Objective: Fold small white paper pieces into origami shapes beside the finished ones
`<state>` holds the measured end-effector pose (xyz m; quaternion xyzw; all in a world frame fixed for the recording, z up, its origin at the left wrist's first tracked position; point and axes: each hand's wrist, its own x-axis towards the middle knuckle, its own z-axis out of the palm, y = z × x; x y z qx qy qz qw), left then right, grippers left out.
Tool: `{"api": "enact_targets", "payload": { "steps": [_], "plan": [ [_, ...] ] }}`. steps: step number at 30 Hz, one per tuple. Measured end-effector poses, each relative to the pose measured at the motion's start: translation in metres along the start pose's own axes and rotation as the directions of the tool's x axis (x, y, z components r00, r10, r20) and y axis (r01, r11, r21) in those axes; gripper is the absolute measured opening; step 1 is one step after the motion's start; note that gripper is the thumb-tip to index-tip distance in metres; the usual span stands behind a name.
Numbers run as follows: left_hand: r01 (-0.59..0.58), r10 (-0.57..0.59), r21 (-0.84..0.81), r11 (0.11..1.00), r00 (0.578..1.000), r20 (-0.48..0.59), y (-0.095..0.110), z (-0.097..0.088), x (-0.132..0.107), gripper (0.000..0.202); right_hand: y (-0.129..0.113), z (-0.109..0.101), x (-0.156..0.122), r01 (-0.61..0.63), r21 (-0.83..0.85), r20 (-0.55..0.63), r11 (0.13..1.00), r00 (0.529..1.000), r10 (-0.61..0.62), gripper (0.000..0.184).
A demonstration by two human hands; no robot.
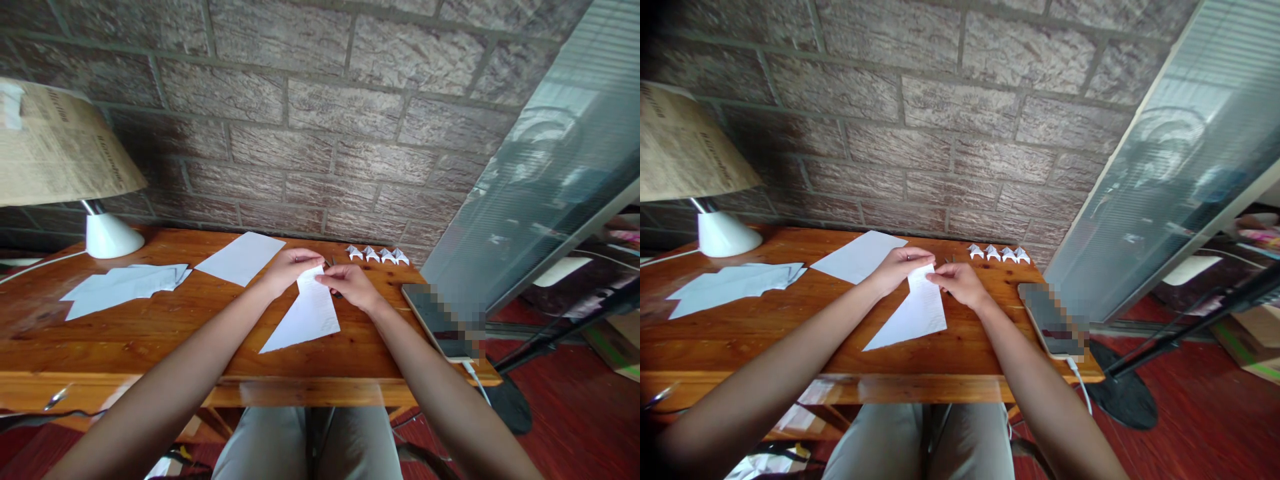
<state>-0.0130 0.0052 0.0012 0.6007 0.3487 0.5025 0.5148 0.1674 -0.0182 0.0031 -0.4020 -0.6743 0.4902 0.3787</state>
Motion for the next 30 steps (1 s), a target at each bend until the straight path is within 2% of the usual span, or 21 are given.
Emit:
{"api": "enact_targets", "payload": {
  "steps": [2, 6, 14, 19, 22, 30],
  "plan": [
    [0.022, -0.022, -0.007, 1.000, 1.000, 0.002, -0.0002, -0.0010, 0.0002, 0.037, -0.0009, -0.0019, 0.0001, 0.000, 0.015, -0.027, 1.000, 1.000, 0.000, 0.035],
    [0.033, -0.036, 0.032, 0.999, 0.996, 0.082, -0.0004, -0.0014, -0.0005, 0.036, -0.0001, -0.0059, 0.0005, -0.009, 0.011, -0.040, 1.000, 0.999, 0.010, 0.035],
    [-0.035, 0.029, 0.105, 0.994, 0.998, 0.057, 0.0016, 0.0004, -0.0024, 0.030, 0.0020, -0.0044, 0.0007, -0.029, -0.005, 0.000, 1.000, 1.000, 0.029, 0.035],
    [-0.022, 0.020, 0.137, 0.990, 1.000, 0.019, 0.0030, 0.0024, -0.0028, 0.032, -0.0002, -0.0040, -0.0004, -0.045, -0.003, 0.042, 0.999, 0.998, 0.045, 0.037],
    [-0.029, 0.022, 0.159, 0.987, 0.999, 0.041, 0.0027, 0.0044, -0.0038, 0.031, -0.0038, -0.0029, -0.0021, -0.041, 0.003, 0.071, 0.999, 0.997, 0.041, 0.039],
    [0.055, -0.057, 0.022, 0.998, 0.994, 0.090, -0.0006, 0.0071, -0.0053, 0.030, -0.0055, -0.0048, -0.0012, -0.009, 0.040, 0.034, 0.999, 0.999, 0.008, 0.042]
  ]
}}
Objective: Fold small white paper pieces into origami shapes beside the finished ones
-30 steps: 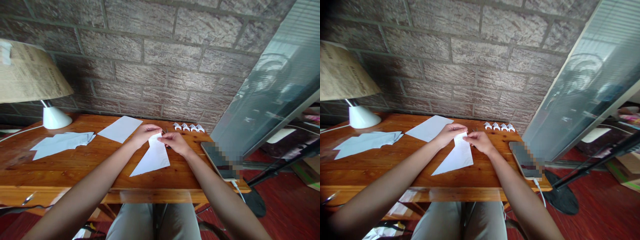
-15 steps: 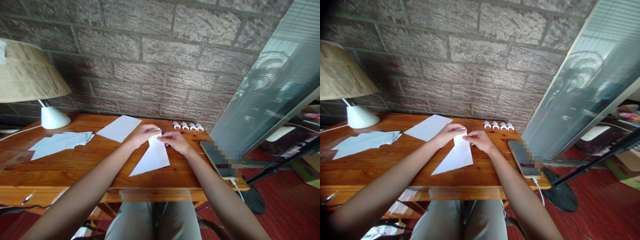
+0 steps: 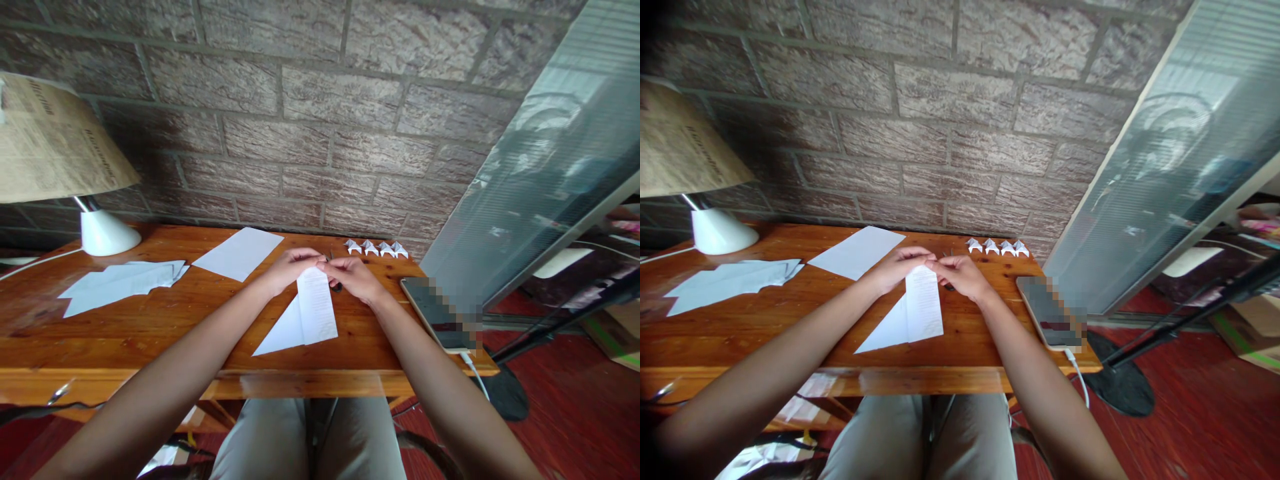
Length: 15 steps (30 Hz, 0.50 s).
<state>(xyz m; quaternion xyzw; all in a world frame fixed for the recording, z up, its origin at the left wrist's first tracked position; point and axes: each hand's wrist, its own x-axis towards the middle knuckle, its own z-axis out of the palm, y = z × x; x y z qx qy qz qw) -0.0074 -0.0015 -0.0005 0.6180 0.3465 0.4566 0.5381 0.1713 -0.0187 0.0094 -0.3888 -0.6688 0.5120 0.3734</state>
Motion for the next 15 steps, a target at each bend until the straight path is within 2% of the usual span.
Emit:
{"api": "enact_targets", "payload": {
  "steps": [5, 9, 11, 15],
  "plan": [
    [-0.030, 0.030, 0.017, 0.999, 0.998, -0.050, 0.0014, 0.0013, 0.0008, 0.031, 0.0007, 0.0004, -0.0003, -0.018, -0.037, -0.017, 0.999, 1.000, 0.017, 0.041],
    [-0.067, 0.068, 0.012, 0.998, 0.972, -0.224, 0.0015, -0.0023, 0.0037, 0.037, 0.0016, 0.0020, -0.0005, -0.040, -0.075, -0.004, 0.996, 0.999, 0.040, 0.043],
    [-0.072, 0.075, 0.020, 0.997, 0.959, -0.272, 0.0011, -0.0051, 0.0047, 0.039, 0.0030, 0.0021, 0.0001, -0.046, -0.095, 0.002, 0.994, 0.999, 0.047, 0.045],
    [-0.035, 0.040, 0.029, 0.999, 0.980, -0.193, -0.0011, -0.0078, 0.0050, 0.041, 0.0060, 0.0006, 0.0007, -0.059, -0.140, -0.048, 0.988, 0.997, 0.053, 0.044]
  ]
}}
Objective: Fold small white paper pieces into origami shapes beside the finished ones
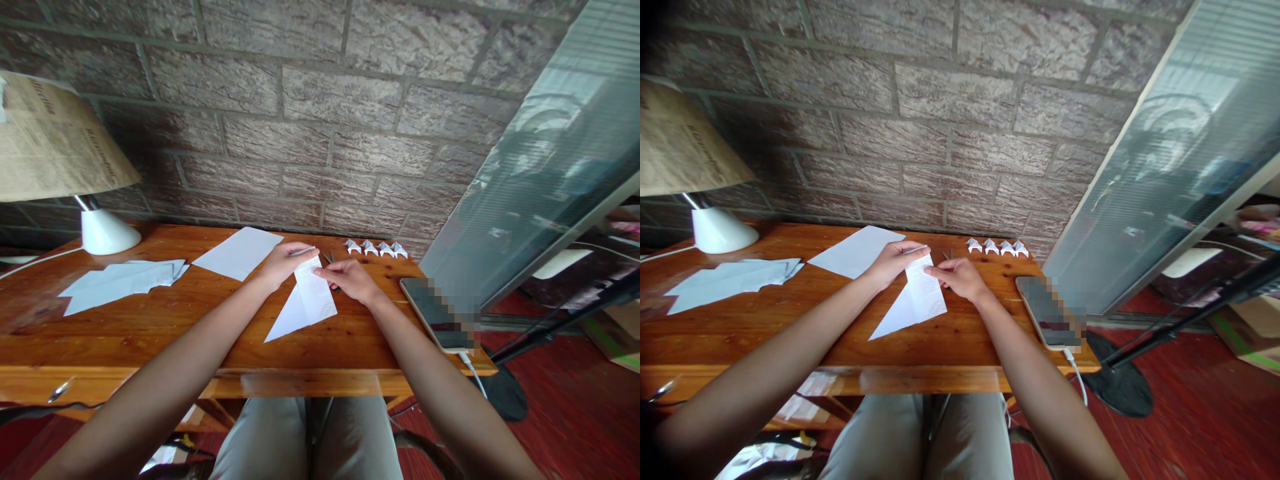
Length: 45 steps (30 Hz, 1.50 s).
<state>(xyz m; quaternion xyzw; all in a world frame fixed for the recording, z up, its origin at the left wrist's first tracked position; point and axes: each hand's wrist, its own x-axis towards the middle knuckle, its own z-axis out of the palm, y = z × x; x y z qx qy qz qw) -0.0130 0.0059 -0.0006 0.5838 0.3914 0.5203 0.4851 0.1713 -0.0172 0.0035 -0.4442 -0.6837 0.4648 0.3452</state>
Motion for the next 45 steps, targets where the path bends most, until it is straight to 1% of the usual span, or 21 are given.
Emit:
{"api": "enact_targets", "payload": {
  "steps": [2, 6, 8, 13, 17, 19, 21, 23, 25, 30, 32, 34, 39, 45],
  "plan": [
    [0.010, -0.010, -0.011, 1.000, 1.000, 0.004, -0.001, 0.000, 0.000, 0.041, 0.000, -0.001, -0.001, -0.012, 0.044, -0.002, 0.999, 1.000, 0.012, 0.042],
    [0.002, -0.005, -0.052, 0.999, 0.998, -0.059, -0.003, 0.002, 0.001, 0.040, -0.001, -0.003, -0.002, -0.079, 0.219, 0.135, 0.972, 0.990, 0.050, 0.043],
    [0.003, -0.007, -0.062, 0.998, 0.997, -0.072, -0.004, 0.003, 0.001, 0.040, -0.001, -0.004, -0.002, -0.111, 0.244, 0.173, 0.963, 0.982, 0.069, 0.045],
    [0.014, -0.023, -0.101, 0.995, 0.996, -0.088, -0.008, 0.006, 0.003, 0.042, 0.004, -0.004, 0.001, -0.142, 0.203, 0.123, 0.969, 0.985, 0.119, 0.044],
    [0.061, -0.090, -0.231, 0.971, 0.989, -0.117, -0.009, 0.007, 0.003, 0.051, 0.005, -0.002, 0.003, -0.128, 0.206, 0.103, 0.970, 0.989, 0.109, 0.046],
    [0.105, -0.135, -0.320, 0.942, 0.988, -0.074, -0.005, 0.007, 0.001, 0.055, 0.004, -0.002, 0.003, -0.117, 0.226, 0.096, 0.967, 0.991, 0.097, 0.046],
    [0.173, -0.181, -0.381, 0.908, 0.983, 0.015, 0.000, 0.009, -0.003, 0.050, 0.002, -0.002, 0.002, -0.108, 0.260, 0.081, 0.960, 0.993, 0.089, 0.045],
    [0.250, -0.226, -0.380, 0.891, 0.968, 0.107, 0.004, 0.010, -0.007, 0.041, 0.001, -0.002, 0.002, -0.101, 0.294, 0.058, 0.950, 0.994, 0.087, 0.045],
    [0.290, -0.253, -0.368, 0.884, 0.956, 0.146, 0.007, 0.011, -0.010, 0.036, 0.000, -0.002, 0.001, -0.099, 0.312, 0.042, 0.945, 0.995, 0.090, 0.044],
    [0.249, -0.236, -0.359, 0.900, 0.968, 0.081, 0.005, 0.011, -0.009, 0.033, 0.000, 0.001, 0.001, -0.090, 0.315, 0.032, 0.945, 0.996, 0.084, 0.040],
    [0.236, -0.224, -0.353, 0.906, 0.972, 0.074, 0.003, 0.011, -0.008, 0.033, 0.001, 0.002, 0.001, -0.083, 0.314, 0.028, 0.946, 0.997, 0.078, 0.040],
    [0.242, -0.226, -0.361, 0.901, 0.970, 0.087, 0.003, 0.012, -0.008, 0.032, 0.002, 0.002, 0.002, -0.075, 0.312, 0.011, 0.947, 0.997, 0.076, 0.039],
    [0.305, -0.276, -0.395, 0.866, 0.952, 0.129, 0.005, 0.017, -0.009, 0.030, 0.002, 0.005, 0.002, -0.043, 0.307, -0.025, 0.951, 0.998, 0.053, 0.036],
    [0.286, -0.241, -0.351, 0.892, 0.956, 0.167, 0.001, 0.015, -0.006, 0.029, -0.004, 0.005, 0.000, 0.055, 0.158, -0.036, 0.986, 0.998, -0.050, 0.041]
  ]
}}
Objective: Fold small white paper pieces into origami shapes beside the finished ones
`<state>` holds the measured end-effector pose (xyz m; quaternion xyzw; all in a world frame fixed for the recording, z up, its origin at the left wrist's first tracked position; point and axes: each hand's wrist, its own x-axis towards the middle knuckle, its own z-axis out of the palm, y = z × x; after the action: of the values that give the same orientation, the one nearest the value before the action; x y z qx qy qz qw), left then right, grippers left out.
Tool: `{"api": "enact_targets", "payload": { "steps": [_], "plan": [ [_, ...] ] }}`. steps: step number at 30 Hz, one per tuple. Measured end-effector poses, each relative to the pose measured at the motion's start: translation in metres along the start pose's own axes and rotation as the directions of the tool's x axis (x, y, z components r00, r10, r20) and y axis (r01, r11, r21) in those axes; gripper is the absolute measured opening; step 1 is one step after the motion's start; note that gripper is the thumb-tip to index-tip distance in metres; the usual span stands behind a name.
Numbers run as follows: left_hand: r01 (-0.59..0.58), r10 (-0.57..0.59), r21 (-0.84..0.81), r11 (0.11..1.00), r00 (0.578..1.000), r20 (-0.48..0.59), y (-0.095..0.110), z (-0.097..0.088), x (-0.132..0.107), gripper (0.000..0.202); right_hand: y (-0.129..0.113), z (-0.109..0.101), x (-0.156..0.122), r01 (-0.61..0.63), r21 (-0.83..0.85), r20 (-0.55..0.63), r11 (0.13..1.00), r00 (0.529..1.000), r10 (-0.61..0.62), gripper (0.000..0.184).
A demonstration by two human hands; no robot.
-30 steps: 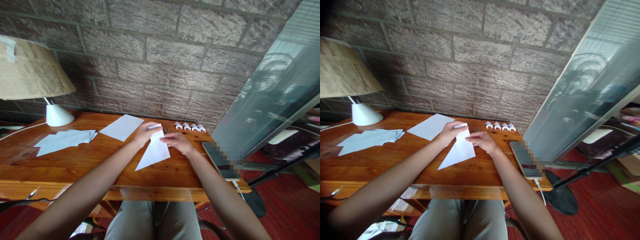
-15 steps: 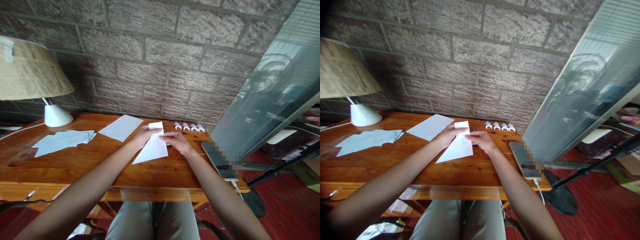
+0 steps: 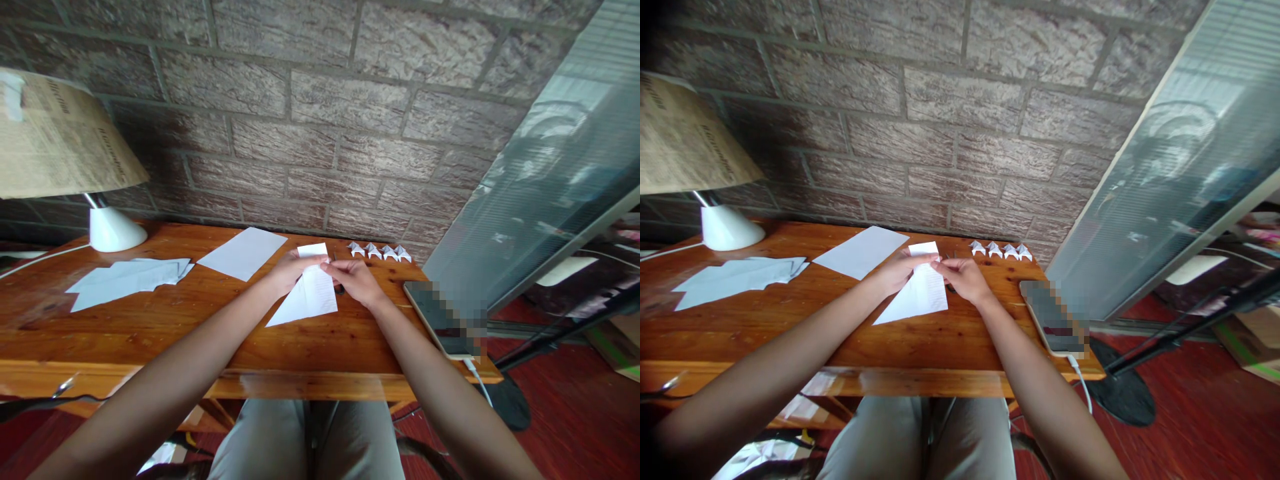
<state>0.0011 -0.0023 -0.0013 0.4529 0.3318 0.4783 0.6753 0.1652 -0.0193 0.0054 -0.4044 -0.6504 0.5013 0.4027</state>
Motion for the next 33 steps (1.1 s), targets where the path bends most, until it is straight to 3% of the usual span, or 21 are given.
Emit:
{"api": "enact_targets", "payload": {
  "steps": [2, 7, 10, 14, 21, 27, 33],
  "plan": [
    [-0.017, 0.017, -0.003, 1.000, 1.000, -0.014, 0.002, -0.001, 0.001, 0.030, -0.001, 0.000, 0.000, 0.013, -0.026, -0.009, 1.000, 1.000, -0.013, 0.041],
    [-0.093, 0.080, -0.066, 0.994, 0.982, -0.173, 0.014, -0.007, 0.004, 0.034, -0.001, 0.001, -0.001, -0.039, -0.074, 0.035, 0.997, 0.999, 0.041, 0.042],
    [-0.123, 0.111, -0.052, 0.991, 0.975, -0.191, 0.020, -0.012, 0.004, 0.035, -0.004, 0.003, -0.002, -0.064, -0.068, 0.091, 0.996, 0.993, 0.070, 0.042],
    [-0.125, 0.114, -0.047, 0.991, 0.974, -0.194, 0.022, -0.015, 0.004, 0.036, -0.005, 0.003, -0.001, -0.075, -0.036, 0.082, 0.997, 0.994, 0.078, 0.040],
    [-0.180, 0.145, -0.080, 0.980, 0.934, -0.326, 0.026, -0.016, 0.007, 0.041, -0.001, -0.002, 0.000, -0.109, -0.011, 0.082, 0.994, 0.991, 0.109, 0.045],
    [-0.144, 0.127, -0.041, 0.989, 0.949, -0.289, 0.027, -0.021, 0.008, 0.044, 0.002, -0.001, 0.001, -0.077, 0.039, 0.054, 0.996, 0.996, 0.075, 0.043],
    [-0.119, 0.083, -0.093, 0.989, 0.943, -0.322, 0.024, -0.029, 0.015, 0.031, 0.008, -0.005, 0.005, -0.040, 0.054, -0.028, 0.998, 0.999, 0.042, 0.038]
  ]
}}
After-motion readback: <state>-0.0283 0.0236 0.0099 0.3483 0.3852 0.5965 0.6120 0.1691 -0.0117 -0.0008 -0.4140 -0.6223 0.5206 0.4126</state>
